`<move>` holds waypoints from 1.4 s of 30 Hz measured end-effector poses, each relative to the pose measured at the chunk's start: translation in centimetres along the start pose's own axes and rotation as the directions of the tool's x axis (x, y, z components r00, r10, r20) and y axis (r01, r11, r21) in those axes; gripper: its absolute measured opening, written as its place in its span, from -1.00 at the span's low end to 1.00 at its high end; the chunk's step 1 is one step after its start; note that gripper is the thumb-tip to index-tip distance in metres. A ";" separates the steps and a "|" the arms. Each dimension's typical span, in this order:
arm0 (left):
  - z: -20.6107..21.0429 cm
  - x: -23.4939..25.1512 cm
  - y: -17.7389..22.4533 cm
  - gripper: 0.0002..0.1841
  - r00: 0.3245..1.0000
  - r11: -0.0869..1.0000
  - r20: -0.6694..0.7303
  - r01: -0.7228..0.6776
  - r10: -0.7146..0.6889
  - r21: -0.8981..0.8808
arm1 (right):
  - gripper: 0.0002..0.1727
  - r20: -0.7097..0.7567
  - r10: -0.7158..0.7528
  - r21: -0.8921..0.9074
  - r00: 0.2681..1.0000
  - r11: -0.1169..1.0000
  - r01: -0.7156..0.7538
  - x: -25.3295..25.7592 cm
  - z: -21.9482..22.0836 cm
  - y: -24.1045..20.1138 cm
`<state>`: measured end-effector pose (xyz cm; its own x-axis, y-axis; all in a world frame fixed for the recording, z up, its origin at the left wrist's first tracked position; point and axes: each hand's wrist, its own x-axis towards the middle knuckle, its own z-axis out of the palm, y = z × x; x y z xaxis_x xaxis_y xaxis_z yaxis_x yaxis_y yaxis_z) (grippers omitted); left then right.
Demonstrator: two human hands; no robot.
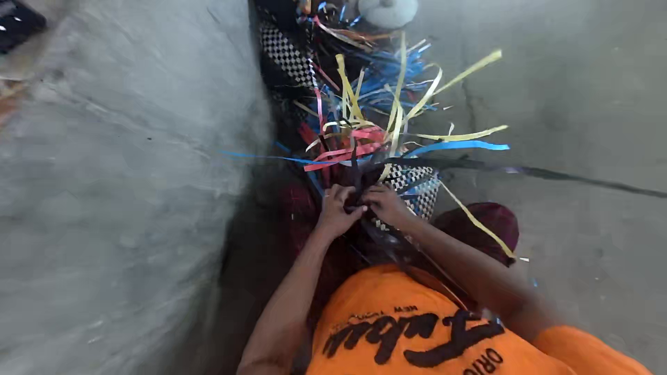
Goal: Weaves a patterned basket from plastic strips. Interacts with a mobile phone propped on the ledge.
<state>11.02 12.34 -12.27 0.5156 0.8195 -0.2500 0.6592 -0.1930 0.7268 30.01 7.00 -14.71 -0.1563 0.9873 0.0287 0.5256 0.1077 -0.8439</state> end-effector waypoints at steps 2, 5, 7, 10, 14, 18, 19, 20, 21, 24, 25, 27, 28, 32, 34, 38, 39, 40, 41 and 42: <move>-1.5 -2.0 0.5 -0.61 0.999 0.999 -0.036 -0.011 0.013 0.052 | -0.72 0.032 0.002 -0.010 0.999 1.000 -0.002 0.1 0.0 0.1; -3.7 -5.0 2.1 -0.25 0.962 0.942 0.223 0.216 -0.159 -0.258 | -0.72 0.082 0.025 -0.015 0.996 1.000 -0.024 0.5 -0.1 -0.2; -2.7 -6.0 1.9 -0.22 0.998 0.827 0.042 0.070 -0.056 -0.557 | -0.71 0.114 0.044 -0.025 0.993 0.999 -0.041 0.9 -0.2 -0.7; -0.9 -4.5 1.4 -0.56 0.952 0.948 -0.251 -0.233 0.177 -0.216 | -0.70 0.159 0.088 -0.037 0.983 0.996 -0.083 1.1 -0.1 -1.4; 0.9 -1.3 1.4 -0.49 0.986 0.990 -0.132 -0.089 0.104 0.108 | -0.69 0.138 0.061 -0.035 0.989 0.998 -0.057 0.6 -0.1 -1.4; 0.1 0.5 1.1 -0.50 0.984 0.984 0.059 0.167 -0.170 0.057 | -0.63 -0.015 0.094 0.041 0.995 0.995 -0.094 0.2 -2.0 -2.3; -0.4 0.9 1.1 -0.52 0.970 0.978 0.128 0.197 -0.204 0.067 | -0.65 -0.066 0.139 0.131 0.988 0.983 -0.129 0.1 -2.8 -2.9; -0.7 1.0 0.8 -0.56 0.964 0.979 0.174 0.193 -0.201 0.063 | -0.69 -0.085 0.214 0.253 0.973 0.949 -0.186 0.0 -3.3 -3.5; -0.9 1.0 0.5 -0.59 0.964 0.984 0.201 0.170 -0.176 0.048 | -0.69 -0.037 0.318 0.381 0.947 0.881 -0.281 -0.1 -3.6 -4.2; -1.3 0.8 -0.4 -0.67 0.970 0.994 0.231 0.092 -0.077 -0.052 | -0.42 0.384 0.465 0.356 0.798 0.722 -0.593 -0.4 -2.8 -4.2; -1.5 0.7 -0.7 -0.66 0.967 0.994 0.251 0.071 -0.048 -0.082 | -0.39 0.502 0.451 0.245 0.738 0.744 -0.621 -0.5 -2.3 -4.0; -2.0 0.5 -1.2 -0.63 0.960 0.996 0.278 0.024 0.000 -0.083 | -0.46 0.608 0.388 0.077 0.692 0.839 -0.538 -0.3 -1.9 -4.1; -2.2 0.2 -1.2 -0.62 0.957 0.998 0.291 0.012 0.005 -0.056 | -0.53 0.602 0.359 0.042 0.713 0.878 -0.477 -0.1 -2.1 -4.6; -2.4 -0.5 -0.6 -0.66 0.943 0.998 0.327 -0.056 0.067 -0.042 | -0.67 0.322 0.319 0.090 0.892 0.927 -0.364 1.3 -3.2 -4.9; -2.2 -0.5 -0.5 -0.67 0.935 0.991 0.329 -0.125 0.130 -0.036 | -0.71 0.208 0.317 0.143 0.925 0.926 -0.349 1.4 -2.7 -3.6; -2.6 -0.5 -0.8 -0.65 0.920 0.989 0.362 -0.144 0.149 -0.041 | -0.67 0.218 0.371 0.164 0.902 0.898 -0.409 -0.5 -2.9 -2.3; -2.6 -0.5 -0.7 -0.65 0.921 0.991 0.366 -0.130 0.133 -0.033 | -0.66 0.221 0.373 0.129 0.901 0.905 -0.406 -1.1 -3.0 -1.8; -2.5 -0.5 -0.5 -0.64 0.925 0.993 0.362 -0.115 0.114 -0.020 | -0.65 0.222 0.373 0.075 0.901 0.915 -0.397 -1.6 -3.0 -1.2; -2.3 -0.4 -0.3 -0.65 0.929 0.995 0.358 -0.095 0.090 -0.005 | -0.63 0.218 0.376 0.015 0.900 0.921 -0.389 -1.8 -3.0 -0.5; -2.1 -0.4 -0.1 -0.65 0.936 0.996 0.345 -0.084 0.077 0.006 | -0.62 0.216 0.393 -0.049 0.894 0.919 -0.392 -1.8 -3.0 0.1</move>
<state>9.58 13.17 -10.92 0.7218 0.5658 -0.3985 0.6168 -0.2648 0.7412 32.81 5.61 -13.25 -0.1134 0.8998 -0.4214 0.5853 -0.2822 -0.7601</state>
